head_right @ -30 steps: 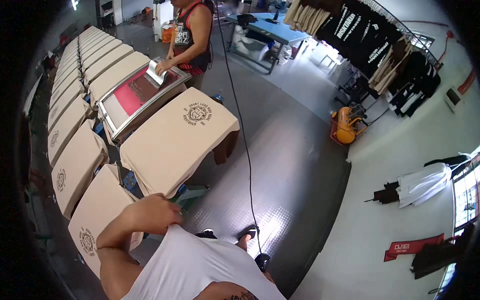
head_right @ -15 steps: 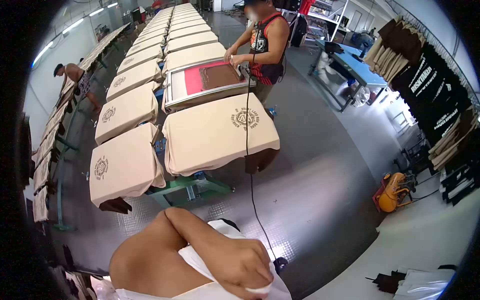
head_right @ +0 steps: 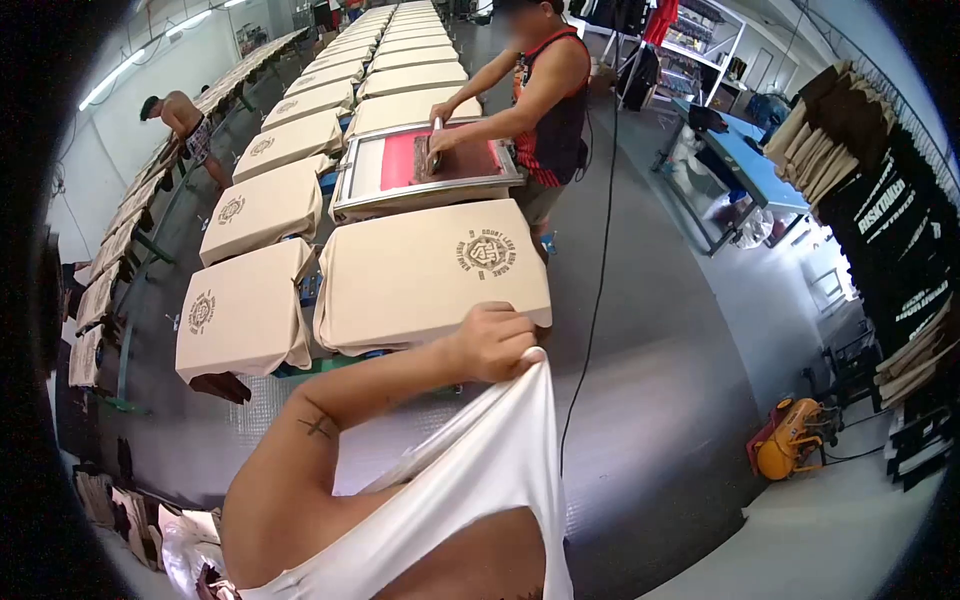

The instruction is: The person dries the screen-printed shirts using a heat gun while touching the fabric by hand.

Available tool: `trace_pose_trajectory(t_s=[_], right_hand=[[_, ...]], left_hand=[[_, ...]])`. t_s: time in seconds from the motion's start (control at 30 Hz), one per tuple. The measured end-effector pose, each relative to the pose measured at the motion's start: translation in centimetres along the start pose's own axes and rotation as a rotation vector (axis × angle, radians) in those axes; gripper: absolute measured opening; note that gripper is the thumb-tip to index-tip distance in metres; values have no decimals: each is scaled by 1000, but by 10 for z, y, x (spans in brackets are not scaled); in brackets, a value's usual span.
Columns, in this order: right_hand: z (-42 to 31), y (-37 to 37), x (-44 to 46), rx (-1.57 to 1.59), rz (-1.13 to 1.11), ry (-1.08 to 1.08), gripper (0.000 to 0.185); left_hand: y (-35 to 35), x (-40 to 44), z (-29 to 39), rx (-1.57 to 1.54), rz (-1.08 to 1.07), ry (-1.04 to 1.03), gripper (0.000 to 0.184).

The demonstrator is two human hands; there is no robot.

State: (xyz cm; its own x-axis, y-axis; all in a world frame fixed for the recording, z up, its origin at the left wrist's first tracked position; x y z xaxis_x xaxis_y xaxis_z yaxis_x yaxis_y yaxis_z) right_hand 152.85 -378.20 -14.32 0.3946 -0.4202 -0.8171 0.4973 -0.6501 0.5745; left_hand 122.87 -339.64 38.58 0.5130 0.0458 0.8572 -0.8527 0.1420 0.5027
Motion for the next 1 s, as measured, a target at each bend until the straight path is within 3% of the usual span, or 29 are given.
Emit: trace_pose_trajectory(t_s=[0.07, 0.13, 0.2, 0.27, 0.4, 0.47, 0.5, 0.53, 0.6, 0.63, 0.73, 0.8, 0.87, 0.9, 1.0], right_hand=[[-39, 3, -5, 33, 16, -9, 12], [-73, 11, -7, 48, 40, -22, 12], [-109, 7, -12, 59, 49, -35, 12], [-137, -3, -9, 69, 52, -54, 12], [-165, -14, 18, 58, 78, -113, 12], [-188, -15, 21, 47, 90, -123, 12], [-203, -16, 22, 43, 95, -124, 13], [-217, -17, 12, 37, 99, -124, 13], [-247, -13, 18, 15, 117, -119, 13], [-268, -10, 22, 3, 127, -110, 13], [-333, -4, 33, -41, 149, -77, 13], [-371, 5, 43, -70, 165, -59, 13], [-411, 24, 53, -97, 189, -40, 13], [-426, 31, 57, -108, 194, -36, 13], [-482, 33, 50, -116, 185, -14, 13]], left_hand=[[8, 12, -48, -120, -143, 147, 38], [9, 19, -85, -621, -304, 500, 41], [7, 22, -62, -1133, -707, 529, 38], [16, 24, -28, -1440, -1014, 297, 30], [2, 33, -37, -1285, -1108, 213, 29], [29, 38, -16, -1932, -1170, -101, 30], [27, 45, -14, -2044, -1149, -149, 28], [14, 43, -12, -2037, -1139, -138, 28], [-22, 43, -23, -2172, -1007, 120, 28], [-31, 37, -27, -2132, -1063, 174, 30], [-49, 54, -40, -1871, -852, 238, 35], [-64, 62, -31, -1811, -860, 228, 45], [-101, 75, -56, -1002, -726, 467, 55], [-117, 72, -49, -1043, -775, 433, 66], [-112, 117, -39, -1267, -636, 434, 64]])
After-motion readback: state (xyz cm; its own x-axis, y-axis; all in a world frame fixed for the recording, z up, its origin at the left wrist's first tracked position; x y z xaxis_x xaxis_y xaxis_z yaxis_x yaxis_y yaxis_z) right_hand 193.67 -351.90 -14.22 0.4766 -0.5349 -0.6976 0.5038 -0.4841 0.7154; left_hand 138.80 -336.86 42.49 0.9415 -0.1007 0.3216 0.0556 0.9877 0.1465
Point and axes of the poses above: each hand's wrist, its own x-axis towards the middle knuckle, its own y-axis out of the back of the hand, z = x × y, the point moved 10 cm from there along x, towards the middle knuckle, and after that the axes turned 6 degrees about -x, right-handed, at the moved point
